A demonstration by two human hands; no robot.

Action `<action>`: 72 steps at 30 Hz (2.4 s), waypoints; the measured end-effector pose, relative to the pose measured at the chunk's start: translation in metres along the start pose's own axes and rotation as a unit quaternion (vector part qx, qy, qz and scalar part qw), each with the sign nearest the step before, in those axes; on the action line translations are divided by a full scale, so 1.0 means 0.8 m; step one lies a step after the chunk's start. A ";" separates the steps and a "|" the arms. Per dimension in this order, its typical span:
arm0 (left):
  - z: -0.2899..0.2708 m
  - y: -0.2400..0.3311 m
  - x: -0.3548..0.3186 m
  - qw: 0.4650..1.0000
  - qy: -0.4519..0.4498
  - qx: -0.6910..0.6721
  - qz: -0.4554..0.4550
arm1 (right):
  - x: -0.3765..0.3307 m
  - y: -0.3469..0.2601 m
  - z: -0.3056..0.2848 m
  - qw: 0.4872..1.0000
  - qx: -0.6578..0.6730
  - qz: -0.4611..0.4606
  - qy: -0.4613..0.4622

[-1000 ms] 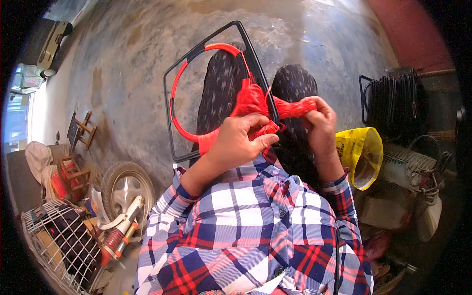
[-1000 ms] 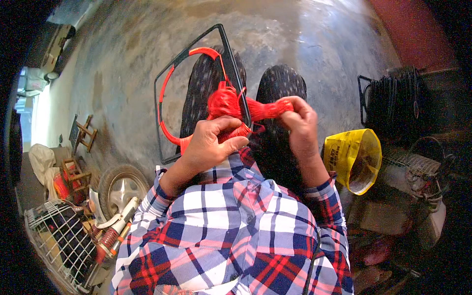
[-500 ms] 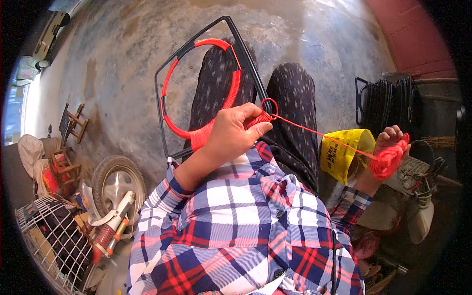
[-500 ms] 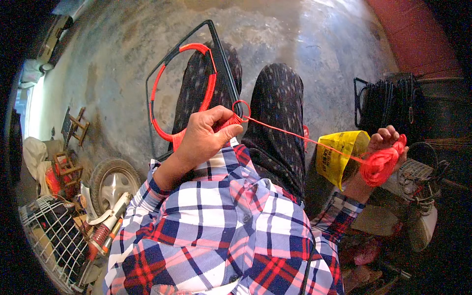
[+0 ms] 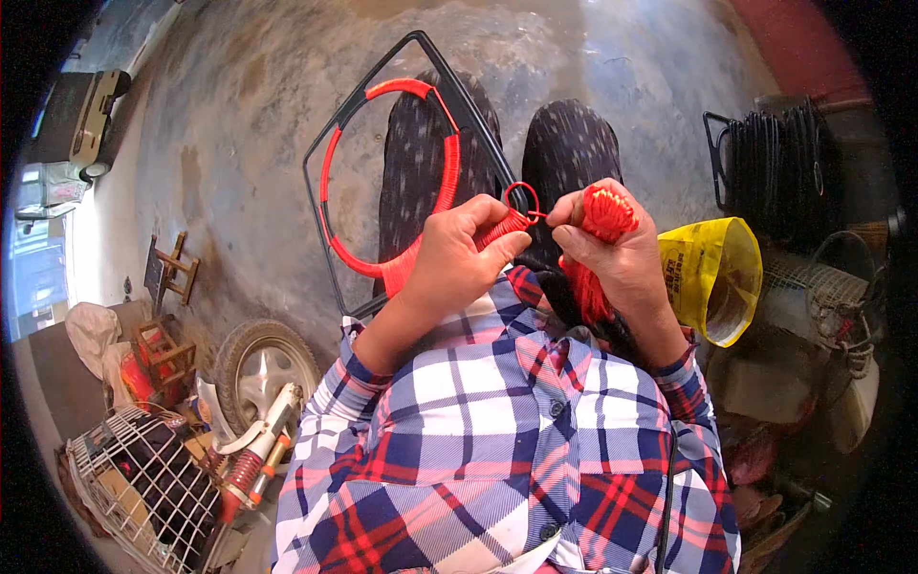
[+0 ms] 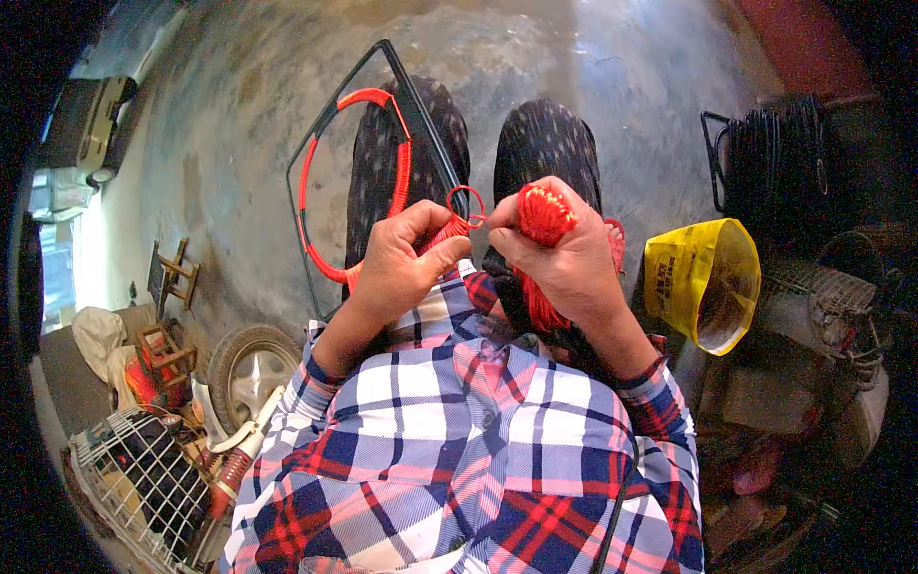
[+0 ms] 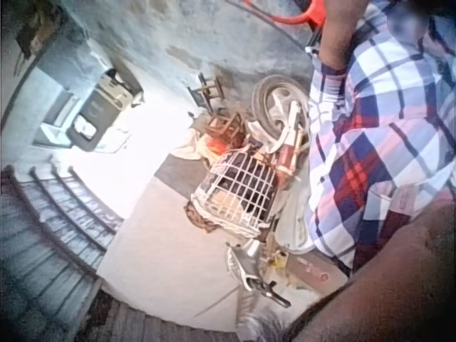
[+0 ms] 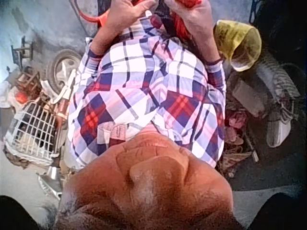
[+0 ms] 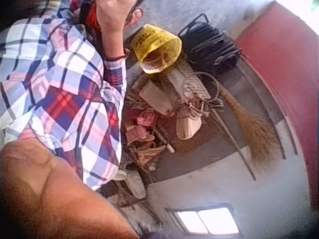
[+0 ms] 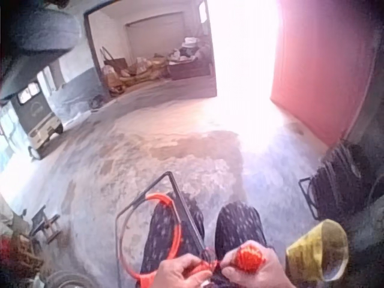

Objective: The recorder is wrapping a circular black frame with bright red rope.

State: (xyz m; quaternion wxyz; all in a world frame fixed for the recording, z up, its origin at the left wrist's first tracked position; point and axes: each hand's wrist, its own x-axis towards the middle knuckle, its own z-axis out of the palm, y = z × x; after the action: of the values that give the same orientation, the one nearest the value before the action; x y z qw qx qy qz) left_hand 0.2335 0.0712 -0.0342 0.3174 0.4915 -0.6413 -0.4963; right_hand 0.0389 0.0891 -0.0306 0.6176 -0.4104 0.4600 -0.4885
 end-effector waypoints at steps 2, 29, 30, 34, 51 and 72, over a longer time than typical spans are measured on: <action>0.000 -0.005 0.000 1.000 -0.013 -0.022 -0.015 | 0.007 0.008 0.004 0.994 -0.058 -0.091 0.011; 0.003 -0.011 0.003 0.994 -0.036 -0.075 -0.063 | 0.019 0.029 -0.012 0.996 -0.089 -0.022 -0.017; 0.003 -0.012 0.004 0.995 -0.036 -0.074 -0.062 | 0.020 0.033 -0.012 0.995 -0.084 0.003 -0.048; 0.003 -0.012 0.005 0.997 -0.029 -0.050 -0.045 | 0.013 0.018 -0.022 0.995 -0.096 0.008 -0.026; 0.014 -0.024 0.008 0.999 -0.029 0.006 -0.031 | -0.037 -0.019 0.018 0.981 0.135 0.096 -0.101; 0.002 0.000 0.006 0.966 0.020 -0.222 -0.130 | 0.046 0.021 -0.007 0.894 -0.425 -0.108 -0.095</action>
State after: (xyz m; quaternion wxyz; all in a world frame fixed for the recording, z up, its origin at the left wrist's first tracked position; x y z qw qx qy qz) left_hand 0.2307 0.0668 -0.0350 0.3638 0.4978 -0.4393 -0.6534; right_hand 0.0410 0.0555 -0.0540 0.3686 -0.7249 0.5160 -0.2692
